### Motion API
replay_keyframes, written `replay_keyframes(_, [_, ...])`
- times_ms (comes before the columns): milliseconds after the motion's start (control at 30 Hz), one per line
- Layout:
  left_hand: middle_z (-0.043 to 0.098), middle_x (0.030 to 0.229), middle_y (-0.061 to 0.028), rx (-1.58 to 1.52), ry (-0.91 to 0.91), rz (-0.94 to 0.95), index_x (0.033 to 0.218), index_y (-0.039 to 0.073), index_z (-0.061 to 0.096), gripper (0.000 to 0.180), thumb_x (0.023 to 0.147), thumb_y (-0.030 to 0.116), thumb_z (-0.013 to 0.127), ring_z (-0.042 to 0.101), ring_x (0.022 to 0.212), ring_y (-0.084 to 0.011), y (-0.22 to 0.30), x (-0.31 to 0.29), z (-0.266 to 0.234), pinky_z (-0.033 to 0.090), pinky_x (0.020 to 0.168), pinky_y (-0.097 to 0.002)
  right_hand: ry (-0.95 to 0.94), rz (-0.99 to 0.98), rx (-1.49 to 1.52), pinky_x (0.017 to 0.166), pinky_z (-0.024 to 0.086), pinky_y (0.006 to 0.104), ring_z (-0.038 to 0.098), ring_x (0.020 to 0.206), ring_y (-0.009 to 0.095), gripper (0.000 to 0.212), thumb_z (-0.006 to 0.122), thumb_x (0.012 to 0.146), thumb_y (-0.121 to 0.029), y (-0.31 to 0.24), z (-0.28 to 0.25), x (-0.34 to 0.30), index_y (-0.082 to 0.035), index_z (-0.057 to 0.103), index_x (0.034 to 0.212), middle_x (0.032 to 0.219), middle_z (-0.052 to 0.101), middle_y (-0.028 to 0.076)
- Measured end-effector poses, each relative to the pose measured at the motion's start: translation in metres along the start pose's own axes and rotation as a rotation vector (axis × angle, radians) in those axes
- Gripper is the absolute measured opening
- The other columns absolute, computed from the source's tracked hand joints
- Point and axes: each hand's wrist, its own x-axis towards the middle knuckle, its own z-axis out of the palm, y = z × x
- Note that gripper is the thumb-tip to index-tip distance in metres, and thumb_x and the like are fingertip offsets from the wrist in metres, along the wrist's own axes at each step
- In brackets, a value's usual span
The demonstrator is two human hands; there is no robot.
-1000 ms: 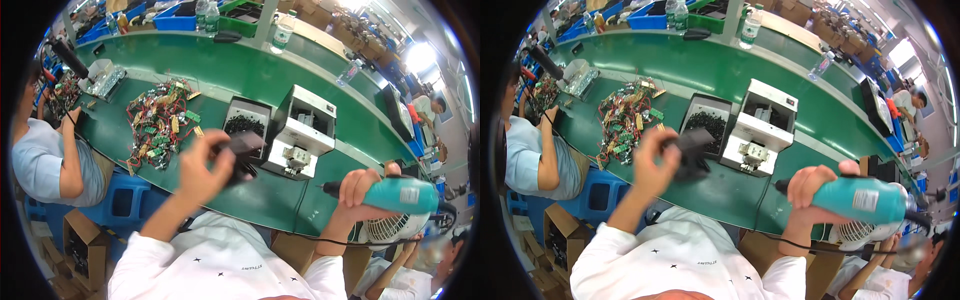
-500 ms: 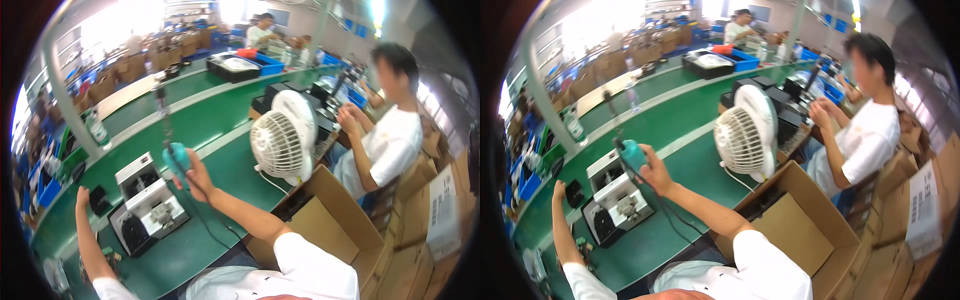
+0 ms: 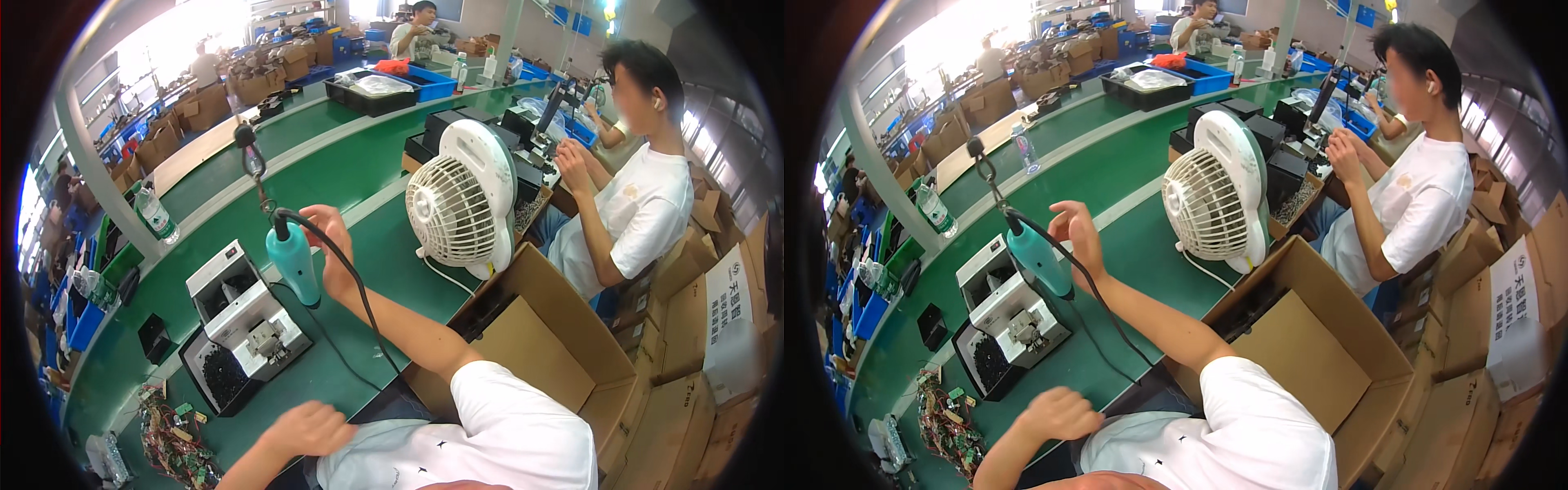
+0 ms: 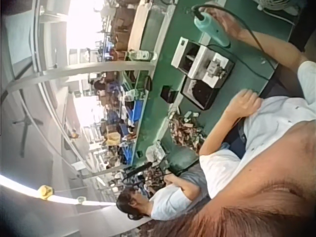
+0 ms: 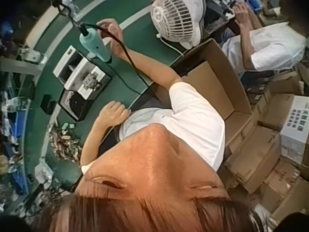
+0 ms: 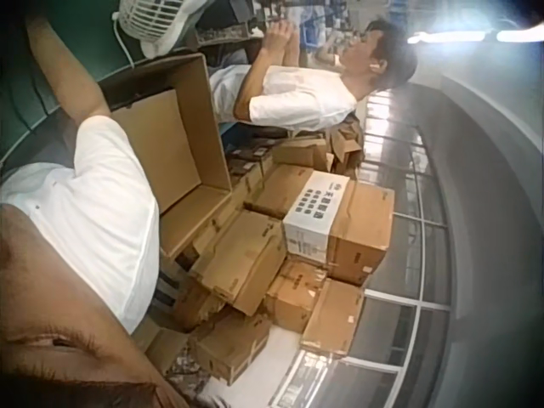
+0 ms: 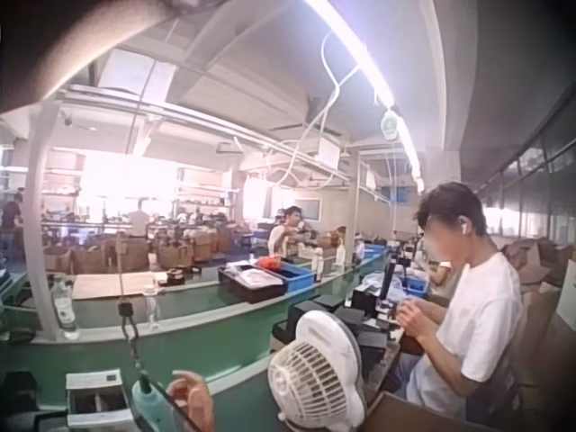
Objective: Assembling electronic components by using an electric screwdriver to fasten screws into plastic housings.
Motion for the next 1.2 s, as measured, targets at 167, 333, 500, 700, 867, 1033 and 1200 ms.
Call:
replay_keyframes(167, [0.045, 0.057, 0.0007, -0.204, 0.108, -0.091, 0.062, 0.013, 0.045, 0.025, 0.081, 0.015, 0.061, 0.044, 0.049, -0.0168, -0.001, -0.012, 0.06, 0.037, 0.05, -0.0253, 0.163, 0.261, -0.39, 0.06, 0.041, 0.0274, 0.049, 0.062, 0.012, 0.031, 0.046, 0.092, -0.033, 0.032, -0.021, 0.006, -0.005, 0.057, 0.1, 0.065, 0.051, 0.001])
replay_keyframes(333, [0.048, 0.056, -0.001, -0.327, 0.165, -0.316, 0.061, 0.011, 0.046, 0.025, 0.08, 0.014, 0.062, 0.046, 0.049, -0.019, -0.011, -0.019, 0.062, 0.039, 0.049, -0.0259, 0.162, 0.058, -0.798, 0.054, 0.04, 0.0272, 0.048, 0.057, 0.012, 0.019, 0.05, 0.089, -0.024, 0.095, -0.07, -0.003, -0.007, 0.059, 0.087, 0.06, 0.051, 0.001])
replay_keyframes(500, [0.049, 0.057, -0.0017, -0.347, 0.174, -0.475, 0.059, 0.01, 0.045, 0.027, 0.079, 0.013, 0.063, 0.045, 0.048, -0.0223, -0.016, -0.026, 0.063, 0.039, 0.05, -0.0287, 0.107, 0.224, -0.77, 0.058, 0.042, 0.0271, 0.051, 0.062, 0.013, 0.014, 0.056, 0.085, -0.02, 0.089, -0.056, -0.014, -0.007, 0.059, 0.087, 0.068, 0.057, 0.003])
replay_keyframes(700, [0.051, 0.059, -0.0021, -0.32, 0.094, -0.503, 0.062, 0.01, 0.047, 0.026, 0.082, 0.016, 0.062, 0.048, 0.05, -0.0231, -0.017, -0.025, 0.067, 0.041, 0.052, -0.0295, 0.132, 0.404, -0.79, 0.064, 0.044, 0.0269, 0.055, 0.068, 0.014, 0.013, 0.063, 0.08, -0.015, 0.077, -0.047, -0.016, -0.006, 0.059, 0.087, 0.078, 0.064, 0.005])
replay_keyframes(867, [0.057, 0.063, -0.0029, -0.329, -0.008, -0.515, 0.065, 0.01, 0.052, 0.025, 0.087, 0.021, 0.058, 0.057, 0.058, -0.0236, -0.018, -0.026, 0.063, 0.045, 0.059, -0.0325, 0.131, 0.21, -0.867, 0.066, 0.045, 0.0271, 0.058, 0.073, 0.014, 0.014, 0.063, 0.08, -0.013, 0.084, -0.055, -0.021, -0.007, 0.06, 0.093, 0.084, 0.065, 0.005])
replay_keyframes(1033, [0.052, 0.061, -0.0026, -0.341, 0.05, -0.491, 0.064, 0.01, 0.049, 0.025, 0.084, 0.019, 0.062, 0.05, 0.054, -0.0231, -0.02, -0.027, 0.067, 0.043, 0.056, -0.0297, 0.169, 0.282, -0.619, 0.051, 0.034, 0.0233, 0.045, 0.056, 0.009, 0.015, 0.057, 0.086, -0.019, 0.1, -0.057, -0.024, -0.005, 0.058, 0.093, 0.068, 0.052, 0.001])
replay_keyframes(1200, [0.053, 0.062, -0.0029, -0.361, 0.033, -0.496, 0.064, 0.01, 0.049, 0.025, 0.084, 0.019, 0.062, 0.051, 0.055, -0.0231, -0.021, -0.025, 0.065, 0.043, 0.058, -0.0296, 0.214, 0.324, -0.421, 0.04, 0.025, 0.0203, 0.034, 0.043, 0.006, 0.019, 0.053, 0.09, -0.023, 0.104, -0.062, -0.022, -0.004, 0.057, 0.093, 0.055, 0.042, -0.003])
